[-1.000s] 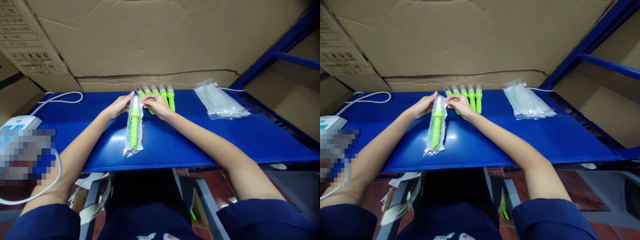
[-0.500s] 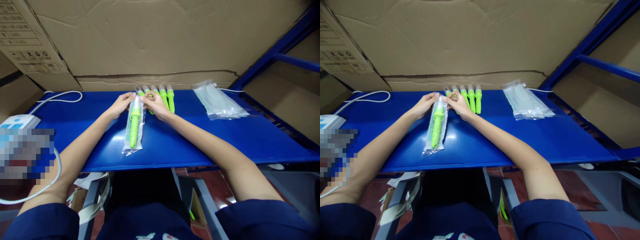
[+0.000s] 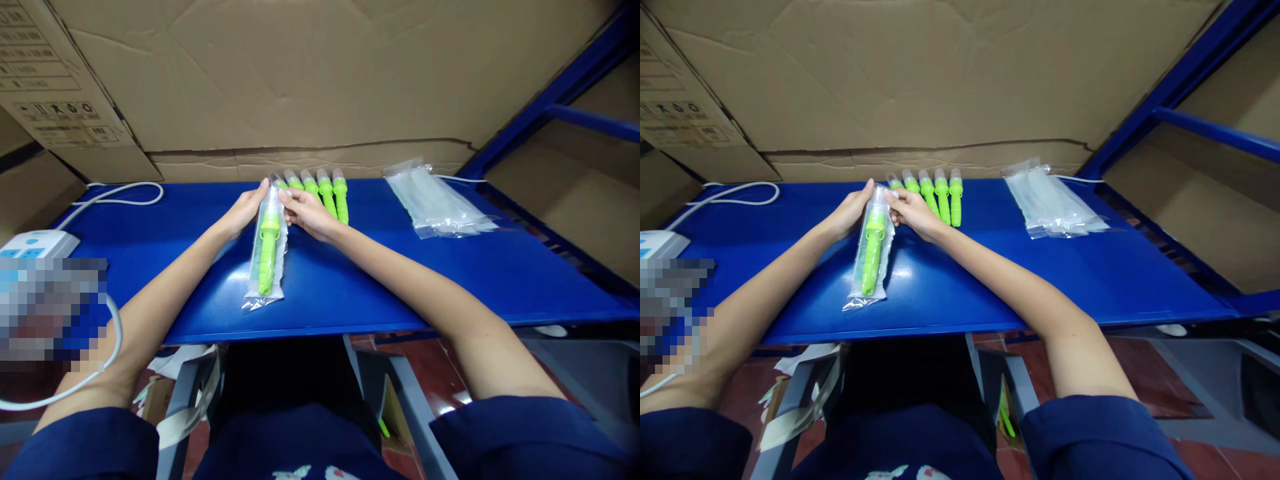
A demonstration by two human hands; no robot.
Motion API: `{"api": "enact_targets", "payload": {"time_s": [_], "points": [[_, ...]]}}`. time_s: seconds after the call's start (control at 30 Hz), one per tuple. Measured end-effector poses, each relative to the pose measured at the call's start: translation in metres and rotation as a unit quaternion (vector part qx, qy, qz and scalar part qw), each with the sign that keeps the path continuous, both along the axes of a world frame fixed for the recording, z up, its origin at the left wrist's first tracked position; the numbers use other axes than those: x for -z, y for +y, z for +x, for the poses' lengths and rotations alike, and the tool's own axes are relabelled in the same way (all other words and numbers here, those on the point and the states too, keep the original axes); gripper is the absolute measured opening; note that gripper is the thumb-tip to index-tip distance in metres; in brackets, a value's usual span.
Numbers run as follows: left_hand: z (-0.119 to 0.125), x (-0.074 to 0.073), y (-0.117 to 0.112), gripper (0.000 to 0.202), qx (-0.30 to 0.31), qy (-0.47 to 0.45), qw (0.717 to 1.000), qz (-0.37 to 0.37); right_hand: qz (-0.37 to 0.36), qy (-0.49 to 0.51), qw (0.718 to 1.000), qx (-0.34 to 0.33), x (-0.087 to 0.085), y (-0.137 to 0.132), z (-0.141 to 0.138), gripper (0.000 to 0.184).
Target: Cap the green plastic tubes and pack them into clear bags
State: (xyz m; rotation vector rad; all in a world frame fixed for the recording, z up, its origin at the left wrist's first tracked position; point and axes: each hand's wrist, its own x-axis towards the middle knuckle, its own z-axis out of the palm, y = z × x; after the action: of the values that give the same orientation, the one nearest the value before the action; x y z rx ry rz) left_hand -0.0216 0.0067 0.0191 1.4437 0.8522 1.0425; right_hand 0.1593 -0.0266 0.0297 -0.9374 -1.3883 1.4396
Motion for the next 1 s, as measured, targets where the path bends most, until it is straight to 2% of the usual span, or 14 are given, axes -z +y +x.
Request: {"api": "enact_targets", "payload": {"time_s": [0.2, 0.43, 0.7, 0.83, 1.0], "points": [[0.004, -0.004, -0.006, 0.058, -0.007, -0.02, 0.999, 0.046, 0.025, -0.014, 1.0, 0.013, 0.003, 0.0, -0.001, 0.056], [0.009, -0.005, -0.01, 0.056, 0.007, -0.038, 0.998, 0.043, 0.067, -0.046, 0.996, 0.029, 0.009, 0.004, -0.003, 0.067], [0.007, 0.0, -0.006, 0.063, 0.007, -0.027, 0.997, 0.074, 0.132, -0.066, 0.988, 0.039, 0.018, 0.009, 0.0, 0.066], [0.009, -0.002, -0.006, 0.062, -0.018, -0.023, 0.996, 0.09, 0.124, -0.077, 0.987, 0.07, 0.011, 0.002, -0.002, 0.059], [0.013, -0.01, -0.01, 0.063, -0.045, -0.02, 0.993, 0.103, 0.121, -0.089, 0.985, 0.089, 0.003, -0.005, -0.005, 0.054]]}}
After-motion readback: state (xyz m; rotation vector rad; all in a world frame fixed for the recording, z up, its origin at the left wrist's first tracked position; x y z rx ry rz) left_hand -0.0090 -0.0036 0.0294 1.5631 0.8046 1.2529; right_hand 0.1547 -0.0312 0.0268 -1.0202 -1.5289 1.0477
